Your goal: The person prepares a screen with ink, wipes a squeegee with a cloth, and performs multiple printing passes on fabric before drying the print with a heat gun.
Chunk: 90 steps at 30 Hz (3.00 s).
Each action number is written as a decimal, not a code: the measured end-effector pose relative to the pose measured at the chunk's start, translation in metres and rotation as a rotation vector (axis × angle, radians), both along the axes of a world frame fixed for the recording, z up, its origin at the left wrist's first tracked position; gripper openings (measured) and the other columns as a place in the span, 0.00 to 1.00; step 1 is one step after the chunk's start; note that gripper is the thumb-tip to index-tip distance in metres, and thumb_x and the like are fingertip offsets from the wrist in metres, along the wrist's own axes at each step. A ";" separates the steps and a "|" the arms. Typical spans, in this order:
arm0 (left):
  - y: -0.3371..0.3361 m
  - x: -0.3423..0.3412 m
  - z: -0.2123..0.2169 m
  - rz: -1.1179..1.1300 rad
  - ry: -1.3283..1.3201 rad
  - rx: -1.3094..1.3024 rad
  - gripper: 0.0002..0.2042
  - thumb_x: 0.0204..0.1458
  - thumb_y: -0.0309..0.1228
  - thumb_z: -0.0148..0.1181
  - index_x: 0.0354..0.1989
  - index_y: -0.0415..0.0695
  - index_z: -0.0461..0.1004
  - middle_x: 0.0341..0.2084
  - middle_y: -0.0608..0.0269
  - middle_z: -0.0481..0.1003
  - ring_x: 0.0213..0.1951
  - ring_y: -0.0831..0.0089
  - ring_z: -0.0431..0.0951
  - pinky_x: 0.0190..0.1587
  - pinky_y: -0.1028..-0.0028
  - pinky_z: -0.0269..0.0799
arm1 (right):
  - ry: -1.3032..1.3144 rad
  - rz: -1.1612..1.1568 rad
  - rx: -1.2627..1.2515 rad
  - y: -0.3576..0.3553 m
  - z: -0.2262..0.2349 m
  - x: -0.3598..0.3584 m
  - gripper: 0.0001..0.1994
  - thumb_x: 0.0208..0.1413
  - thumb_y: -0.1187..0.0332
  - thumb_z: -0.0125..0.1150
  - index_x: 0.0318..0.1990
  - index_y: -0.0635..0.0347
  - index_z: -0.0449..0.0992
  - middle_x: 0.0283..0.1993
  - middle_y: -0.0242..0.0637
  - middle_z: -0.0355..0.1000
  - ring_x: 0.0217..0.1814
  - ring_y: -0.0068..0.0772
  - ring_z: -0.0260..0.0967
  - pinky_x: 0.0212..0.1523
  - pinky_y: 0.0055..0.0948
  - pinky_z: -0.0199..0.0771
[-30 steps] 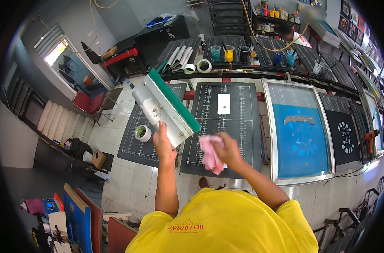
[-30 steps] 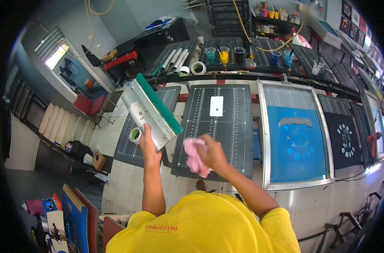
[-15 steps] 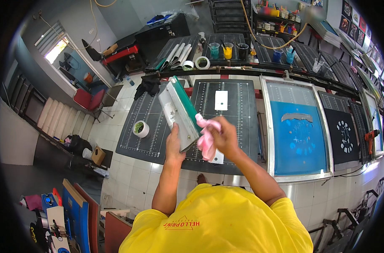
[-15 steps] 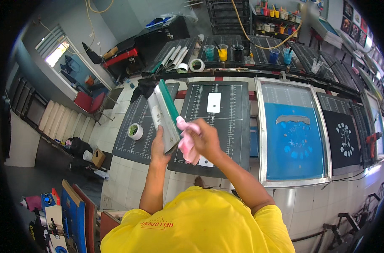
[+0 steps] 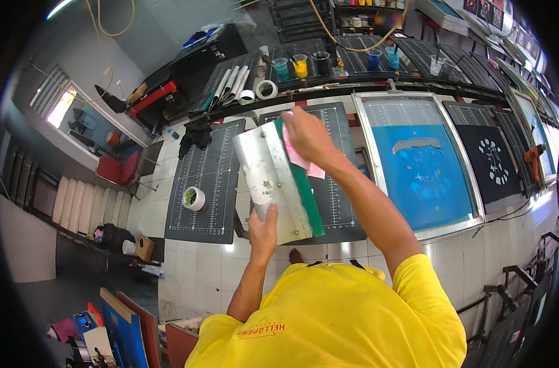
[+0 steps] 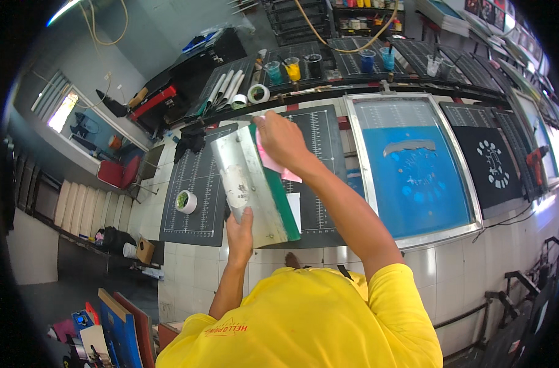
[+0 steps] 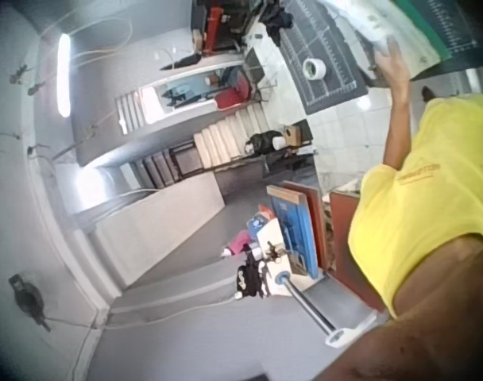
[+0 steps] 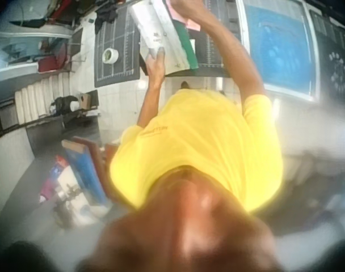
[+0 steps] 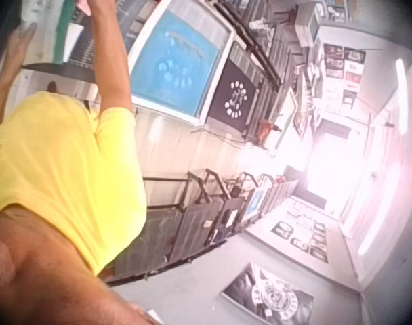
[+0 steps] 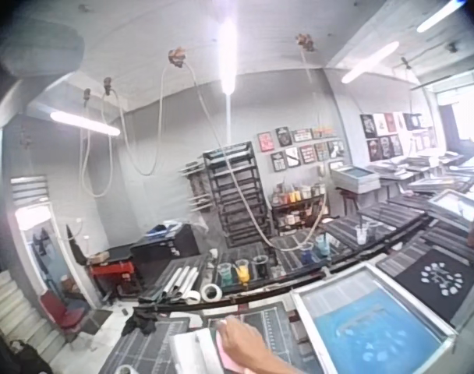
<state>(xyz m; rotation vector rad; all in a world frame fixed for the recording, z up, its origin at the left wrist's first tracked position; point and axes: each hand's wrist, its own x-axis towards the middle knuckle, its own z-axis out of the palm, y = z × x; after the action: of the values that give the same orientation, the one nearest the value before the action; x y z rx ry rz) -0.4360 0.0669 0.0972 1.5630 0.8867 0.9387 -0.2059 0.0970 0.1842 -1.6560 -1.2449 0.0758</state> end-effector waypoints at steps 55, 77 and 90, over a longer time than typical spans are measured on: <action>-0.020 0.016 -0.005 -1.028 -0.799 -1.359 0.33 0.54 0.63 0.51 0.40 0.37 0.65 0.18 0.61 0.64 0.17 0.71 0.68 0.19 0.77 0.62 | -0.202 0.037 0.471 -0.040 0.016 -0.034 0.09 0.49 0.74 0.66 0.36 0.54 0.71 0.33 0.39 0.68 0.38 0.47 0.70 0.36 0.41 0.71; 0.028 0.034 -0.040 -0.861 -0.828 -1.360 0.18 0.61 0.44 0.49 0.39 0.39 0.67 0.20 0.68 0.64 0.21 0.78 0.65 0.25 0.75 0.62 | -0.392 0.876 0.295 -0.119 -0.071 -0.145 0.15 0.44 0.67 0.65 0.41 0.55 0.70 0.35 0.39 0.68 0.33 0.42 0.73 0.35 0.36 0.74; 0.000 0.033 -0.029 -0.348 -0.543 -0.208 0.21 0.66 0.49 0.43 0.47 0.41 0.71 0.41 0.62 0.74 0.42 0.73 0.76 0.48 0.72 0.72 | 0.156 0.318 0.380 -0.100 -0.041 -0.097 0.19 0.45 0.77 0.70 0.46 0.61 0.72 0.38 0.40 0.73 0.37 0.38 0.74 0.39 0.30 0.74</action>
<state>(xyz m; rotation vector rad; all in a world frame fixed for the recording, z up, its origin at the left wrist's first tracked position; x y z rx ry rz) -0.4025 0.0670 0.0677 1.1484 0.3034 0.9172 -0.3025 -0.0028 0.1428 -1.0990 -1.3008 0.1505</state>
